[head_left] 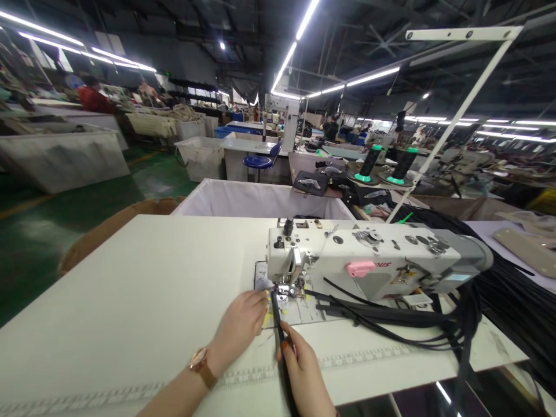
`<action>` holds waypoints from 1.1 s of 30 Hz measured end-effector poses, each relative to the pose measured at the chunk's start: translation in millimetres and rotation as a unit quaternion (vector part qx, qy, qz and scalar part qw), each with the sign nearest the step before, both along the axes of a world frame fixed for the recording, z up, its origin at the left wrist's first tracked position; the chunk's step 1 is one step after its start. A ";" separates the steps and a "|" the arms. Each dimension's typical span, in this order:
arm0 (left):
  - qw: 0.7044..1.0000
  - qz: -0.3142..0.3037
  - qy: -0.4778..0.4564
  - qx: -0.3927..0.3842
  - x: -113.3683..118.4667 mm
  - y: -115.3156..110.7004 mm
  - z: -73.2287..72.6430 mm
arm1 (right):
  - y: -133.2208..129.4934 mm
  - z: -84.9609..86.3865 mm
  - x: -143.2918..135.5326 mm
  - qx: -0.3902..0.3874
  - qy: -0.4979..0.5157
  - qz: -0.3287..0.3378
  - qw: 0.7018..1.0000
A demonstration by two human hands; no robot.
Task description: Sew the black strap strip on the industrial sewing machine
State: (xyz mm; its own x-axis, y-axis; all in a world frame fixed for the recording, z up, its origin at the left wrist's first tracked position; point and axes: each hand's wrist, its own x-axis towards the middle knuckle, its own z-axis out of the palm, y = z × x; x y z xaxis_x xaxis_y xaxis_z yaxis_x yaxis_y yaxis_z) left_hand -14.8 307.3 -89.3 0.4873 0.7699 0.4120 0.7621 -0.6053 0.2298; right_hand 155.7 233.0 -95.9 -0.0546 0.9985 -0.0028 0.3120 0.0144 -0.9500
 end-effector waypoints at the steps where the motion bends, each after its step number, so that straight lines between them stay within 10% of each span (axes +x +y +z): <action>1: 1.000 -0.004 0.010 0.003 0.9 0.9 -2.7 | 3.0 -2.0 -1.6 -0.005 -0.003 -0.006 1.000; 33: 0.999 -0.014 0.033 0.017 5.8 7.3 -18.2 | 16.2 0.1 -8.0 -0.004 -0.004 -0.019 1.000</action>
State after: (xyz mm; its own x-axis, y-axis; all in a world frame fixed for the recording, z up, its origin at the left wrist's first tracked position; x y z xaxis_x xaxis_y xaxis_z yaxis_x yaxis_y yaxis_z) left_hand -9.1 314.6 -107.5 0.5352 0.7417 0.4043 0.7574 -0.6333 0.1591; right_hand 147.7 249.1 -95.7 -0.0158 0.9998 -0.0101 0.3193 -0.0045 -0.9477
